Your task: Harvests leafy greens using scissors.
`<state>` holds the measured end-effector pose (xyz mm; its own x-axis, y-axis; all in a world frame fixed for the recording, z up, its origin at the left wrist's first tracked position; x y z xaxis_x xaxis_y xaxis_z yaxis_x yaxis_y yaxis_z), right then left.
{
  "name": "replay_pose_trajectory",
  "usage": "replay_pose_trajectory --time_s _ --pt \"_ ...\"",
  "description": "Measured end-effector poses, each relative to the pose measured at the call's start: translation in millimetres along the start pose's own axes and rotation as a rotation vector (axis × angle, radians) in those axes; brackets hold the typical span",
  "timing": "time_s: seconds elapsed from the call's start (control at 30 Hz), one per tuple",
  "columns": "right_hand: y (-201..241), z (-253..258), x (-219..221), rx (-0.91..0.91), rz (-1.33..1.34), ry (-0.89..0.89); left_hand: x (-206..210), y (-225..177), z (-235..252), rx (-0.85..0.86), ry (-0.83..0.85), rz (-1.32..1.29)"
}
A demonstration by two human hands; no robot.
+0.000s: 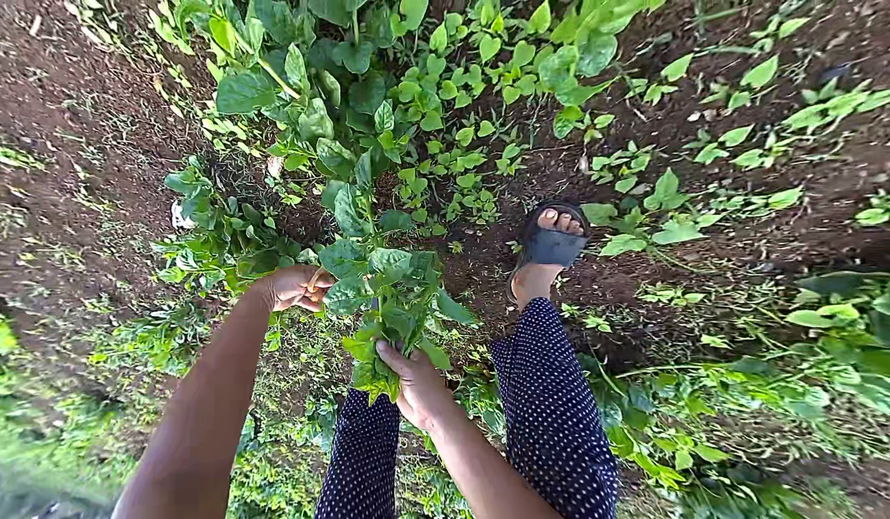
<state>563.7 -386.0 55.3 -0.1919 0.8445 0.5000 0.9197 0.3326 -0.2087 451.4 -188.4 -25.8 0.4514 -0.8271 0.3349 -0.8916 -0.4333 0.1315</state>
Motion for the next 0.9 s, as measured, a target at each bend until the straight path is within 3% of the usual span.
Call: replay_pose_trajectory --time_s 0.13,0.5,0.9 --pt "3.0 -3.4 -4.3 -0.006 -0.006 0.005 5.4 -18.2 11.5 0.107 0.044 -0.082" --pt "4.2 -6.0 -13.7 0.007 0.005 -0.087 -2.0 -62.7 9.8 -0.084 0.028 0.101" --pt "3.6 -6.9 -19.9 0.012 -0.059 -0.14 3.4 -71.4 14.3 -0.174 0.055 0.149"
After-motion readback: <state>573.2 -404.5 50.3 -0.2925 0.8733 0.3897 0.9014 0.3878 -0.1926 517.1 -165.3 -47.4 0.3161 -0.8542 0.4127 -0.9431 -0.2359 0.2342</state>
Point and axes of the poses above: each hand's wrist, its own z-axis towards the middle knuckle, its own x-axis out of the palm, y = z × x, the point moved 7 cm from there along z, towards the middle knuckle, and after that the axes turned 13 degrees about y, right-handed, at the moved point
